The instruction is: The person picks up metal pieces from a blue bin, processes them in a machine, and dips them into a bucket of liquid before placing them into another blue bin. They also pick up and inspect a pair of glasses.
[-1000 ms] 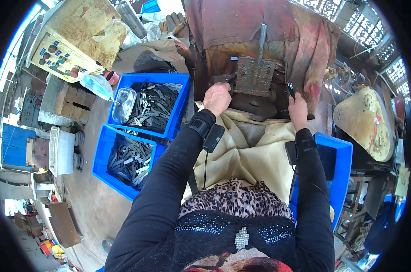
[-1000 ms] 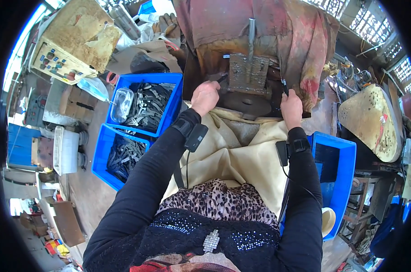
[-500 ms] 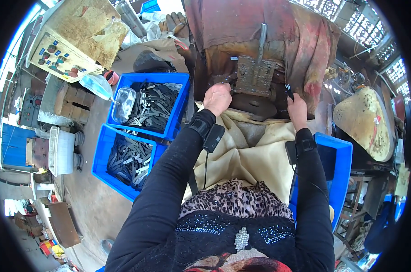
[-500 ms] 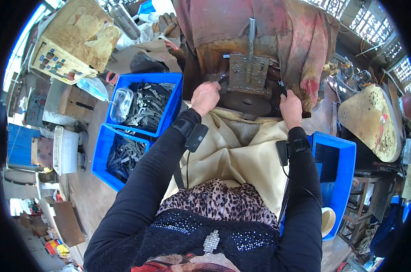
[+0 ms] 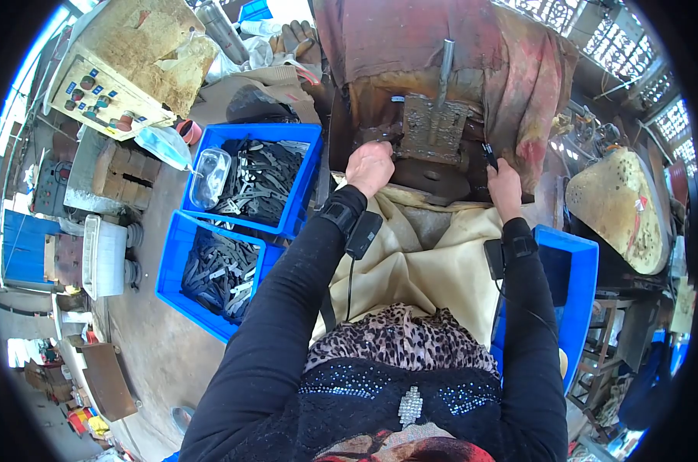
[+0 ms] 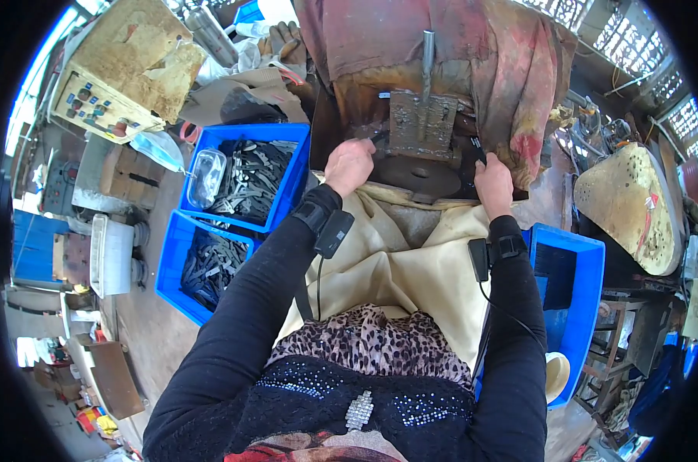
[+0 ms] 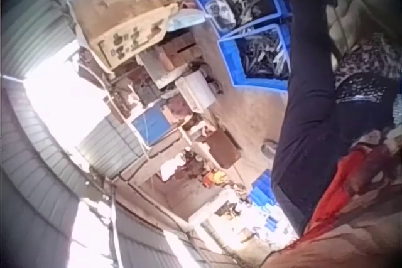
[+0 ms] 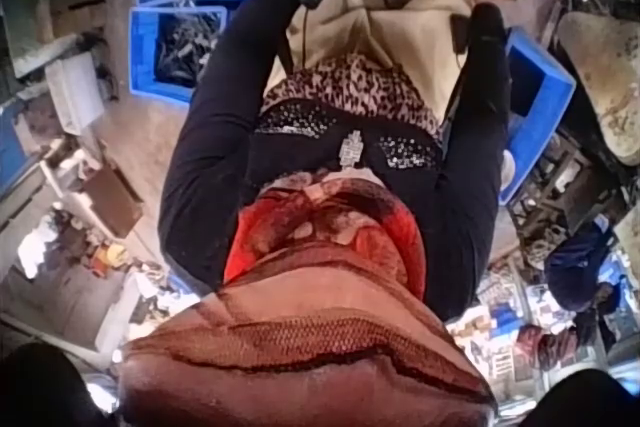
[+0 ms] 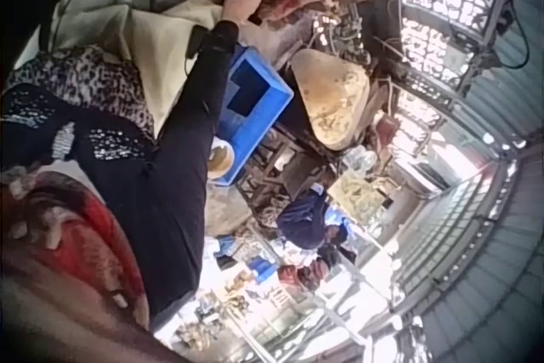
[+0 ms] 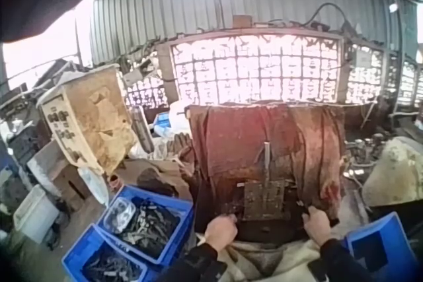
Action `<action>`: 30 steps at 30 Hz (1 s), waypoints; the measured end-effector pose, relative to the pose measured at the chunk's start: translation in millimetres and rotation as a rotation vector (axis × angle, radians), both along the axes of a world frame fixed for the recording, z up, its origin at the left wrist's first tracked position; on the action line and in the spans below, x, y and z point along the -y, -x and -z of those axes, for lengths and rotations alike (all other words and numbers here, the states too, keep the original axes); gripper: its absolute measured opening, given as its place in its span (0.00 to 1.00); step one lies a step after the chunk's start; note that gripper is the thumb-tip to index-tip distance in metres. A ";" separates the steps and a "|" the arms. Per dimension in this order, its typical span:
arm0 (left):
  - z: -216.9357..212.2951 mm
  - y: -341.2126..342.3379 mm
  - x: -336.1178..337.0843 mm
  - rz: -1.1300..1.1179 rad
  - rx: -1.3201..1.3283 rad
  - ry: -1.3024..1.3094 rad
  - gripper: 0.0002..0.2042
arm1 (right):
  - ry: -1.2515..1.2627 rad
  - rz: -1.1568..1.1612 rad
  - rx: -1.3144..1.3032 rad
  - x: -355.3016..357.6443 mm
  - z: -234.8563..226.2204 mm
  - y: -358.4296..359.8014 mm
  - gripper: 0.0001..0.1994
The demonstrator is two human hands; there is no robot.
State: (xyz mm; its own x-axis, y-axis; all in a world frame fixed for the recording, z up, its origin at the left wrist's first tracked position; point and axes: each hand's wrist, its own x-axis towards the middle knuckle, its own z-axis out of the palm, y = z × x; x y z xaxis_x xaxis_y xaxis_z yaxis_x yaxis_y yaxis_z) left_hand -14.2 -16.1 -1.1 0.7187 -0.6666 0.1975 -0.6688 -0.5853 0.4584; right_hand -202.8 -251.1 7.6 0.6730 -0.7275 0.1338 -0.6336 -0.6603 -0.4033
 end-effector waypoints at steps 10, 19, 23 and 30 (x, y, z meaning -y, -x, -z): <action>1.0 0.1 -0.2 0.005 0.009 0.005 0.10 | 0.001 0.010 0.014 5.4 7.9 1.4 0.12; 1.5 1.7 -0.9 0.037 0.064 0.058 0.09 | -0.089 -0.040 0.384 33.8 -54.8 -56.9 0.20; 2.9 1.7 -0.4 0.024 0.067 0.061 0.08 | 0.044 -0.153 0.523 24.8 -108.6 -130.5 0.21; 5.1 2.1 0.0 0.029 0.069 0.074 0.07 | 0.240 -0.143 0.215 4.2 -146.9 -189.9 0.23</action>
